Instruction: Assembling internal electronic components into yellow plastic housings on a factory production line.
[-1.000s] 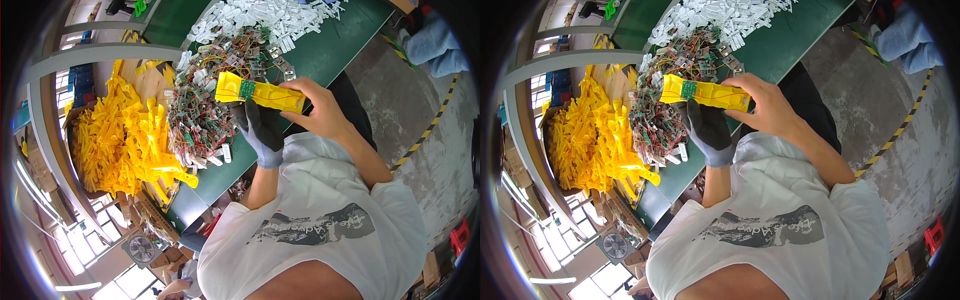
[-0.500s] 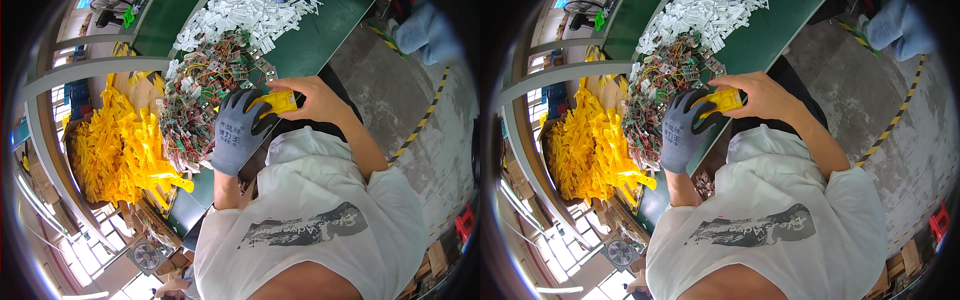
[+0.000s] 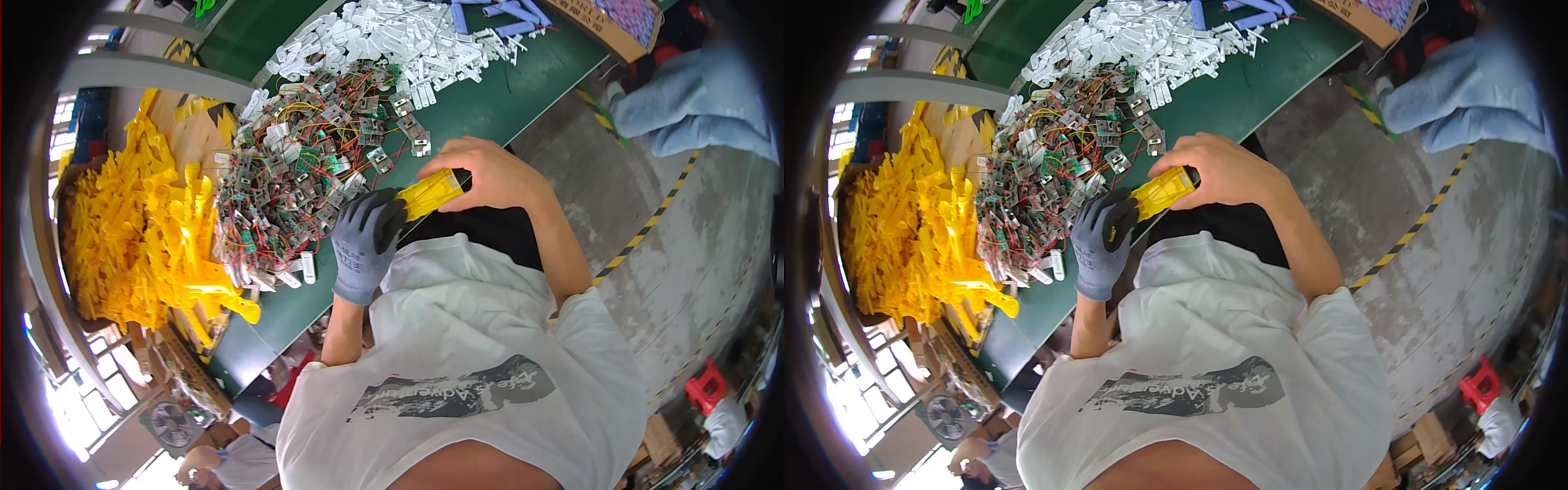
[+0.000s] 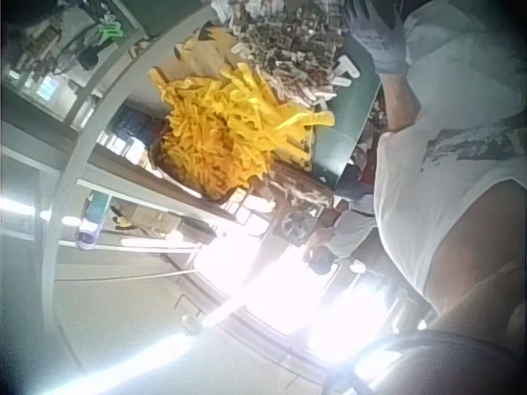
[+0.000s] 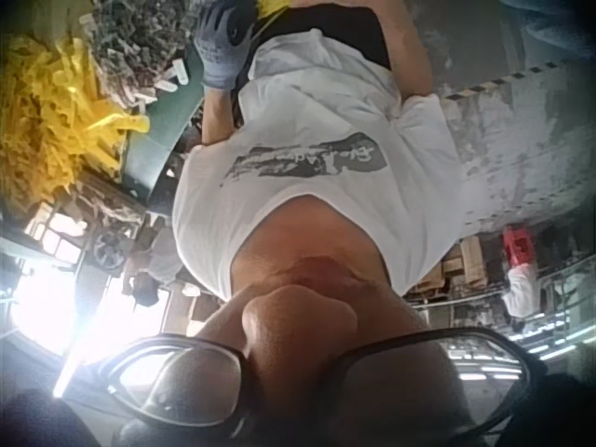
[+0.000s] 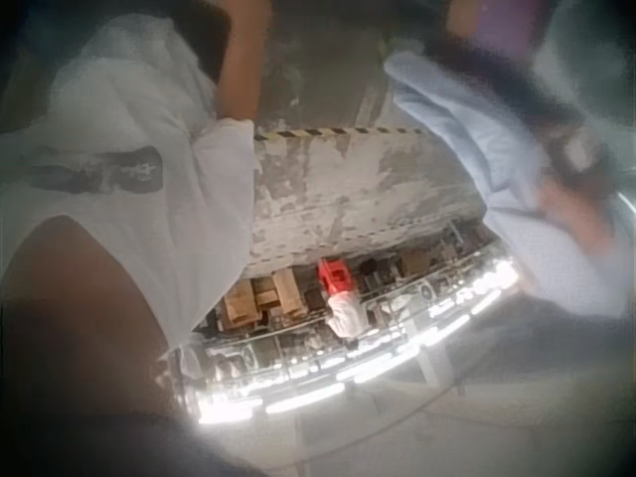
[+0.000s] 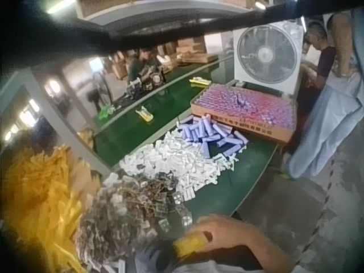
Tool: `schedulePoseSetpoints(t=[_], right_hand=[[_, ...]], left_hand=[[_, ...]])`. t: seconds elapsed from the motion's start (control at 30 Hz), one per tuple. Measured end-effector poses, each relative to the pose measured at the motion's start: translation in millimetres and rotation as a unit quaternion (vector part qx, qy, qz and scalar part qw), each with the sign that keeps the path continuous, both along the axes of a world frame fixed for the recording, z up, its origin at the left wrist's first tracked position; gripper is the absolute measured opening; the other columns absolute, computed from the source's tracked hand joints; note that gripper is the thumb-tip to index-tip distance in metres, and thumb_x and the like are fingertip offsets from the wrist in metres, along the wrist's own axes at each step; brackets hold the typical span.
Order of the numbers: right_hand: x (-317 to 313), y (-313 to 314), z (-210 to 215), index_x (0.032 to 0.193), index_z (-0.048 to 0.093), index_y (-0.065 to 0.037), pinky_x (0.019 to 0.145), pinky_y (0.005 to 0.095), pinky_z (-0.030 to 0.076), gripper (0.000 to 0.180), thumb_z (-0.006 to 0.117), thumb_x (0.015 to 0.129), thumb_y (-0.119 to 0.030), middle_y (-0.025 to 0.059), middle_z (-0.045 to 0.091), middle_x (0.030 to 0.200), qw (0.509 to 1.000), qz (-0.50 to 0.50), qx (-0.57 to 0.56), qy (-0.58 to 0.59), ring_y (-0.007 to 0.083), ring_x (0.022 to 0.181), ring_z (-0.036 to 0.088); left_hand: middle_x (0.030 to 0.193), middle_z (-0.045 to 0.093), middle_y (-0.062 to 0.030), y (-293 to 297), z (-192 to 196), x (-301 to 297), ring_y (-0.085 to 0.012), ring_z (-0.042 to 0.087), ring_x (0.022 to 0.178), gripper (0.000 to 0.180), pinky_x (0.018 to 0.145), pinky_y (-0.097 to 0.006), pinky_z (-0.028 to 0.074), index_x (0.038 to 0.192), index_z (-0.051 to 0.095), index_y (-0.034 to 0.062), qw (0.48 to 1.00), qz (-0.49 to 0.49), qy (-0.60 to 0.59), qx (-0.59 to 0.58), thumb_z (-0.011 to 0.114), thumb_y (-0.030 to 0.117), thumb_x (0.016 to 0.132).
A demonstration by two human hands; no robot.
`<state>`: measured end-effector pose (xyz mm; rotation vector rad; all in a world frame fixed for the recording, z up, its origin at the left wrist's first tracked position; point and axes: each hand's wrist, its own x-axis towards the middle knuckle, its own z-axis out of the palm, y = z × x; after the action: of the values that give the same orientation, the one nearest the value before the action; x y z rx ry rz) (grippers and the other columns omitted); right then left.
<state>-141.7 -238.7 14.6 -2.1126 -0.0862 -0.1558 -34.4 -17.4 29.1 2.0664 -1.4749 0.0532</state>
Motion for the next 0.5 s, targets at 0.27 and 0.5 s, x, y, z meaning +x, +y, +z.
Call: schedulePoseSetpoints(t=[0.27, 0.5], right_hand=[[47, -45, 5, 0.092, 0.069, -0.005, 0.058, 0.026, 0.044, 0.014, 0.066, 0.083, -0.015, 0.0055, 0.068, 0.085, 0.976, -0.213, -0.042, -0.02, 0.0117, 0.064, 0.059], [68, -49, 4, 0.081, 0.068, -0.01, 0.06, 0.0336, 0.049, 0.007, 0.067, 0.08, -0.017, 0.0043, 0.062, 0.081, 0.953, -0.225, -0.201, -0.038, 0.0244, 0.069, 0.063]], left_hand=[[0.1, 0.065, -0.0084, -1, -15, -8, -0.0302, 0.059, 0.09, 0.023, 0.08, -0.04, 0.045, 0.089, 0.06, 0.0076, 0.995, 0.065, 0.051, -0.058, 0.069, 0.003, 0.068], [0.103, 0.063, -0.0064, -1, -14, -8, -0.0287, 0.059, 0.093, 0.024, 0.082, -0.04, 0.045, 0.093, 0.059, 0.0102, 0.994, 0.065, 0.067, -0.052, 0.069, 0.008, 0.071]])
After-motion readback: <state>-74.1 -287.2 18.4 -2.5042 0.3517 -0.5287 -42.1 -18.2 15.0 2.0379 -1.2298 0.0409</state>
